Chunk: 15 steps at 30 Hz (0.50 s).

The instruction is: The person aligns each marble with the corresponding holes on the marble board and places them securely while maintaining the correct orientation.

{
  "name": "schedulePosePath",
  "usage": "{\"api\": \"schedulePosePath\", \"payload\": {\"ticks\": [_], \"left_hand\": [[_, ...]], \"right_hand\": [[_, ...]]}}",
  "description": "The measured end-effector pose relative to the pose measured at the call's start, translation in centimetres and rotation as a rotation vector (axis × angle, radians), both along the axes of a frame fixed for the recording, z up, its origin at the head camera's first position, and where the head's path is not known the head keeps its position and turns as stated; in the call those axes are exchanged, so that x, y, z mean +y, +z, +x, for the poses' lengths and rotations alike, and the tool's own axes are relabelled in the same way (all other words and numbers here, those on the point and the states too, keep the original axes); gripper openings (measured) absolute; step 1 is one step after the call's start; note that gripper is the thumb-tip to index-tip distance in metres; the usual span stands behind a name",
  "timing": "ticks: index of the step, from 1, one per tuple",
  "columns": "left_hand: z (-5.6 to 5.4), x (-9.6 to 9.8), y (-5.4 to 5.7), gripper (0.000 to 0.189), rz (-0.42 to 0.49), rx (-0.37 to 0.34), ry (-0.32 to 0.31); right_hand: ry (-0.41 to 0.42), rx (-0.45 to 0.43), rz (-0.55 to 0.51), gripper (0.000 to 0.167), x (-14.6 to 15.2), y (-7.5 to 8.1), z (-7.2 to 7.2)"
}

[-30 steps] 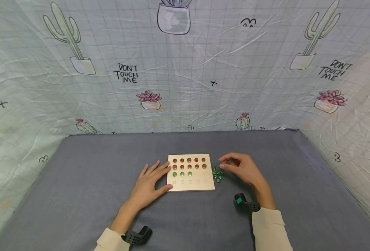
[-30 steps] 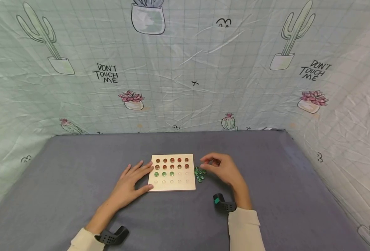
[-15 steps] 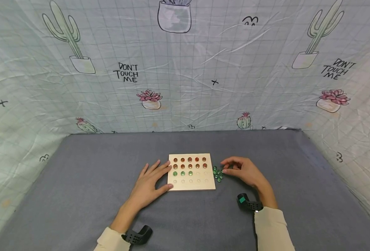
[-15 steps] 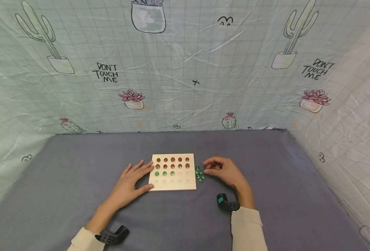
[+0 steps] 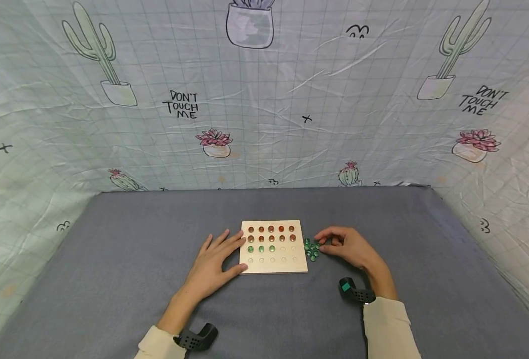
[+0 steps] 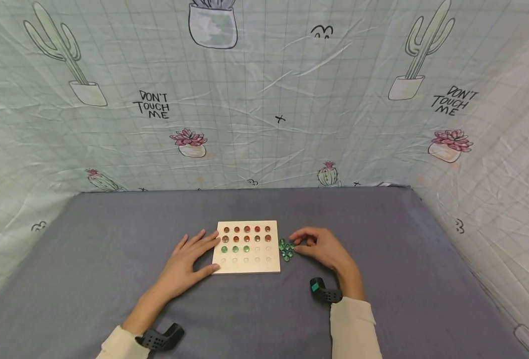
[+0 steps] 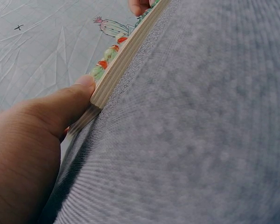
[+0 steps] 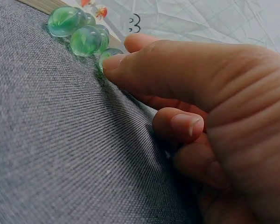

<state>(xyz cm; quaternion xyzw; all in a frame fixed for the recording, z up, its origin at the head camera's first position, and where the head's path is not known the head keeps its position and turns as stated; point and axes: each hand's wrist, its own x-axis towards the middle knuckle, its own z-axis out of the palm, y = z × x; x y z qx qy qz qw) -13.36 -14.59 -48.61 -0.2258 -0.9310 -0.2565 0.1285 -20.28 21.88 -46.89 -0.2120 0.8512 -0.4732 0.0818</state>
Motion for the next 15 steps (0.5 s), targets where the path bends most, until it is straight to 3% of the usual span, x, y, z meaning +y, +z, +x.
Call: {"api": "schedulePosePath", "payload": {"ticks": [15], "left_hand": [[-0.02,0.01,-0.12,0.066,0.000,0.008,0.000]], "right_hand": [[-0.026,0.018,0.060,0.021,-0.23,0.00,0.08]]}}
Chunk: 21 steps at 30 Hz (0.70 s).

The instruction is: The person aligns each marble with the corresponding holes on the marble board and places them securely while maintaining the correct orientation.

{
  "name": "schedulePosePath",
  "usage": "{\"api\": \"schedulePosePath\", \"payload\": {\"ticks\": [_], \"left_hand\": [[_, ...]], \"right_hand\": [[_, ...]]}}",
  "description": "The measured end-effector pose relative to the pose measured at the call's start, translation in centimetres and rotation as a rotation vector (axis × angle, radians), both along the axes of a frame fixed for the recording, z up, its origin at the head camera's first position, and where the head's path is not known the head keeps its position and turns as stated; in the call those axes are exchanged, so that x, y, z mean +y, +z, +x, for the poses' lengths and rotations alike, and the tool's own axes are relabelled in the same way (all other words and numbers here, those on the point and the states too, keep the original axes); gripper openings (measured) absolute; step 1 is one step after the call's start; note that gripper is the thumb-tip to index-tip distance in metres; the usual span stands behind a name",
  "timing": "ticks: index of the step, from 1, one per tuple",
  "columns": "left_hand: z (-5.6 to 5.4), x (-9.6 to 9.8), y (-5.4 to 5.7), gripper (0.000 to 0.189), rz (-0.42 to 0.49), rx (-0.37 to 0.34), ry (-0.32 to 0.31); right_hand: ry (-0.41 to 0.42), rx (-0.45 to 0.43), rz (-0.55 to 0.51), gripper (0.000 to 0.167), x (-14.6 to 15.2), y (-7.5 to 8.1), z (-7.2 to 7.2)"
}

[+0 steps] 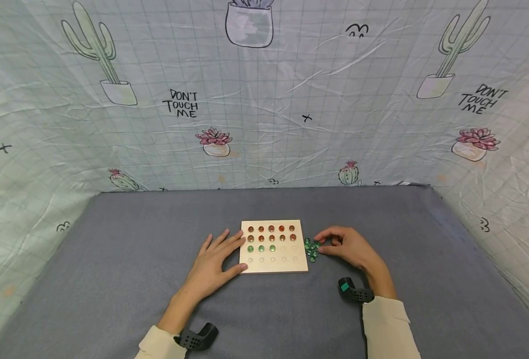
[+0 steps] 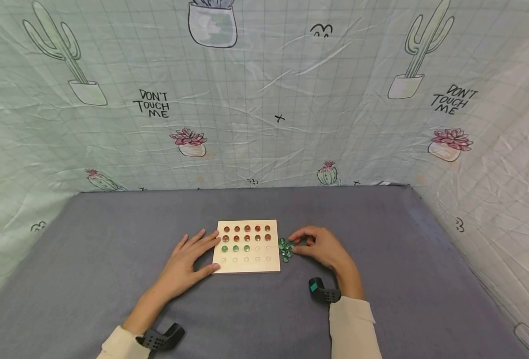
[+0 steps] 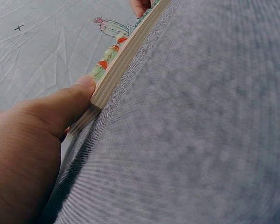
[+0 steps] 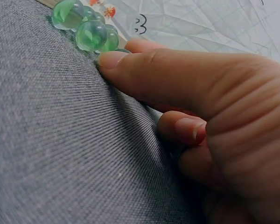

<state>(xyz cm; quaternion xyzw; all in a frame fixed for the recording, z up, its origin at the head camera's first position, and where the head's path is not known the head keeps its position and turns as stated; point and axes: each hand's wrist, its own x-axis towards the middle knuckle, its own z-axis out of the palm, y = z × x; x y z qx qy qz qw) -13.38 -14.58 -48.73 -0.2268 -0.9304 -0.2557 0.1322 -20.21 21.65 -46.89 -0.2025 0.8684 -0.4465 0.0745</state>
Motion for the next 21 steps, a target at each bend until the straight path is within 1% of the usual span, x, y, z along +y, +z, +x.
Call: {"api": "schedulePosePath", "payload": {"ticks": [6,11,21], "left_hand": [[-0.07,-0.03,0.02,0.066,0.002,0.007,0.001],[-0.05,-0.06,0.07,0.065,0.001,-0.003,0.002],[-0.04,-0.05,0.13,0.066,0.006,0.003,-0.001]], "right_hand": [[-0.012,0.022,0.031,0.018,-0.09,0.07,-0.09],[-0.011,0.030,0.032,0.017,-0.18,0.05,-0.15],[-0.017,0.058,0.033,0.016,-0.21,-0.04,-0.16]]}}
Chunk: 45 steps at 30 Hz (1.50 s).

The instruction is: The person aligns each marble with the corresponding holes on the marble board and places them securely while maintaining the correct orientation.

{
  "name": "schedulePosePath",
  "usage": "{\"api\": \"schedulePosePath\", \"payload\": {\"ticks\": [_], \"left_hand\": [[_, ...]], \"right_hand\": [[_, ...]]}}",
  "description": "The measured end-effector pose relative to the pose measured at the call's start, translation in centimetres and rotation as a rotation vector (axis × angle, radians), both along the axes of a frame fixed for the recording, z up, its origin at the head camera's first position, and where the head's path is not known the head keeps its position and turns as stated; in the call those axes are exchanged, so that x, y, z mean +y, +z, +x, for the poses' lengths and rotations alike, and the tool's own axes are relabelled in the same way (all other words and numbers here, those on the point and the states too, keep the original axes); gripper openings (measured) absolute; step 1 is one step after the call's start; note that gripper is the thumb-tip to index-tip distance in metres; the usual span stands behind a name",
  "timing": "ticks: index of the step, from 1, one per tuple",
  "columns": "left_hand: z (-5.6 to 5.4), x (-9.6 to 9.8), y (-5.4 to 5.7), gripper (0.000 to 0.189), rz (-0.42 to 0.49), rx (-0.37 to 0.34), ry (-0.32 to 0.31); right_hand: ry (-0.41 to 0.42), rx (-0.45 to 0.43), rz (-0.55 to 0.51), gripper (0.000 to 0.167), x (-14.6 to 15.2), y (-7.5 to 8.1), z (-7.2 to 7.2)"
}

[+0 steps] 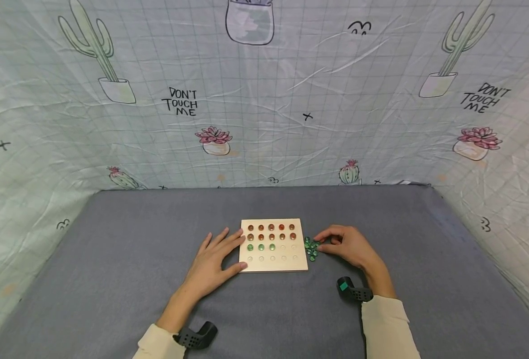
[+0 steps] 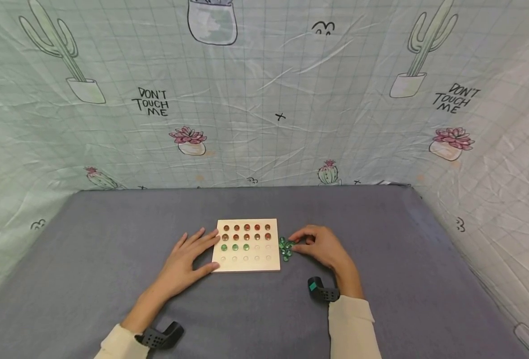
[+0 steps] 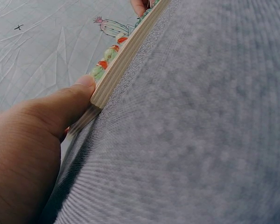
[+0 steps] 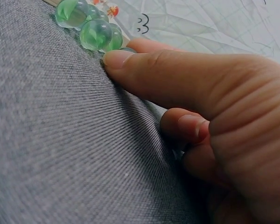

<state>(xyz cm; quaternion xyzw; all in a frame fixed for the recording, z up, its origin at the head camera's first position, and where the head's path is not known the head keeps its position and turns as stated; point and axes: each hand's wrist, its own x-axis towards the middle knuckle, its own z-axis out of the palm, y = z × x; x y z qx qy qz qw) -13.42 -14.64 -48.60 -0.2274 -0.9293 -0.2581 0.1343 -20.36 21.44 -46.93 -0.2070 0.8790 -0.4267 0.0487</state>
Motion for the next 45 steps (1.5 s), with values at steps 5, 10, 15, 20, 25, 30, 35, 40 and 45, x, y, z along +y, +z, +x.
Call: {"api": "schedulePosePath", "payload": {"ticks": [5,10,15,20,25,30,35,40,45], "left_hand": [[0.0,0.1,0.1,0.065,0.000,-0.010,0.001],[-0.1,0.1,0.1,0.066,-0.008,-0.026,0.004],[-0.1,0.1,0.2,0.066,-0.009,-0.027,0.006],[-0.1,0.1,0.2,0.066,-0.018,-0.031,0.010],[-0.1,0.0,0.2,0.065,-0.020,-0.047,0.010],[-0.1,0.0,0.2,0.065,-0.016,-0.037,0.010],[0.0,0.0,0.1,0.065,-0.002,-0.015,0.002],[0.0,0.0,0.0,0.065,-0.003,-0.024,0.003],[0.0,-0.1,-0.1,0.065,-0.007,-0.035,0.005]], "right_hand": [[0.006,0.007,-0.026,0.016,0.2,0.0,0.0],[0.003,0.009,-0.071,0.016,0.2,0.1,0.1],[-0.001,0.011,-0.104,0.017,0.0,0.3,0.0],[0.005,0.018,-0.125,0.019,-0.8,1.6,0.5],[0.032,0.026,-0.131,0.019,-1.4,1.2,0.1],[0.059,0.042,-0.132,0.018,-2.2,1.1,0.0],[0.078,0.043,-0.137,0.017,-2.9,1.1,0.1],[0.070,0.031,-0.116,0.017,-3.5,1.2,0.3],[0.070,0.031,-0.118,0.017,-4.5,2.7,1.3]]}}
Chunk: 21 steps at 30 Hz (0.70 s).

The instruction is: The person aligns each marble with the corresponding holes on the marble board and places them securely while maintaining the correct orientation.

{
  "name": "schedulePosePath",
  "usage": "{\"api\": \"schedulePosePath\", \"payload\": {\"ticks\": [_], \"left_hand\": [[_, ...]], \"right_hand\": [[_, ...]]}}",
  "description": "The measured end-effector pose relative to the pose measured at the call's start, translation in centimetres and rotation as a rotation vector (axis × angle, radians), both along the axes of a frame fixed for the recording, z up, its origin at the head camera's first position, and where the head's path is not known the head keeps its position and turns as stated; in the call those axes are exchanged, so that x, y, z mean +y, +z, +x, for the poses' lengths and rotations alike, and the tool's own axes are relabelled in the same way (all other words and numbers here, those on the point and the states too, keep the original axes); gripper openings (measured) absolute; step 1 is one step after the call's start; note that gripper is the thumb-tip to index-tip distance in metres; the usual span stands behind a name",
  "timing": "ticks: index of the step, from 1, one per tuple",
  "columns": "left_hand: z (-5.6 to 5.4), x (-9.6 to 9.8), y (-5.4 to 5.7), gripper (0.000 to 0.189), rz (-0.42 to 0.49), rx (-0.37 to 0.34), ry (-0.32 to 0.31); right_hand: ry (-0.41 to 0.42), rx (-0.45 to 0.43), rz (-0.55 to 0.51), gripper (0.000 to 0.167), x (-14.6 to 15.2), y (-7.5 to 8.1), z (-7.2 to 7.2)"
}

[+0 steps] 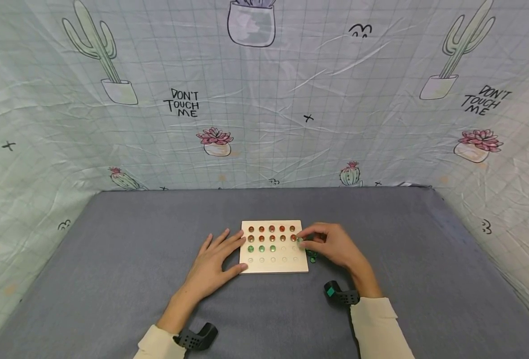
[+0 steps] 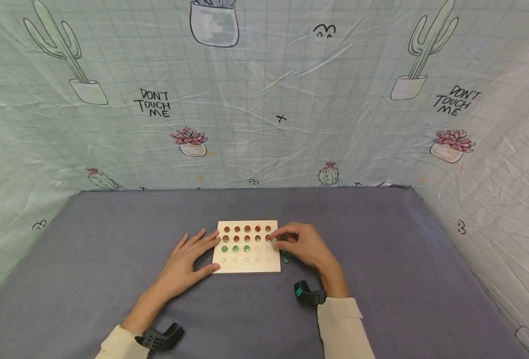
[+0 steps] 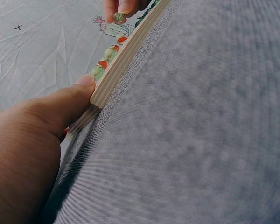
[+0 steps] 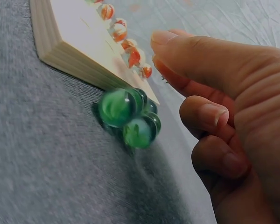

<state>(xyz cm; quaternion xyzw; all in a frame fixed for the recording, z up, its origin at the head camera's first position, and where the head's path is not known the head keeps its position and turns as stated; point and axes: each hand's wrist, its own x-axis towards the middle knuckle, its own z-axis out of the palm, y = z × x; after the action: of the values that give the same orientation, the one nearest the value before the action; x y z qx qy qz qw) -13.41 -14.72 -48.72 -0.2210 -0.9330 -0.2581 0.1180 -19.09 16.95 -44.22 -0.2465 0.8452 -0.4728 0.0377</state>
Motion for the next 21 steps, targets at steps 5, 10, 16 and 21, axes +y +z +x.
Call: {"api": "schedulePosePath", "payload": {"ticks": [5,10,16,21], "left_hand": [[-0.1,0.0,0.0,0.066,0.003,0.008,-0.004],[-0.1,-0.1,0.1,0.065,-0.002,-0.006,-0.003],[-0.2,-0.1,0.2,0.065,-0.003,-0.009,-0.003],[-0.2,-0.1,0.2,0.065,0.000,-0.020,-0.002]], "right_hand": [[0.002,0.024,-0.014,0.017,-0.7,0.3,0.2],[0.000,0.056,-0.002,0.014,-0.9,-1.3,-0.8],[0.035,0.102,-0.010,0.013,-1.4,-1.8,-1.0],[0.036,0.127,-0.005,0.013,-1.9,-2.1,-1.0]]}}
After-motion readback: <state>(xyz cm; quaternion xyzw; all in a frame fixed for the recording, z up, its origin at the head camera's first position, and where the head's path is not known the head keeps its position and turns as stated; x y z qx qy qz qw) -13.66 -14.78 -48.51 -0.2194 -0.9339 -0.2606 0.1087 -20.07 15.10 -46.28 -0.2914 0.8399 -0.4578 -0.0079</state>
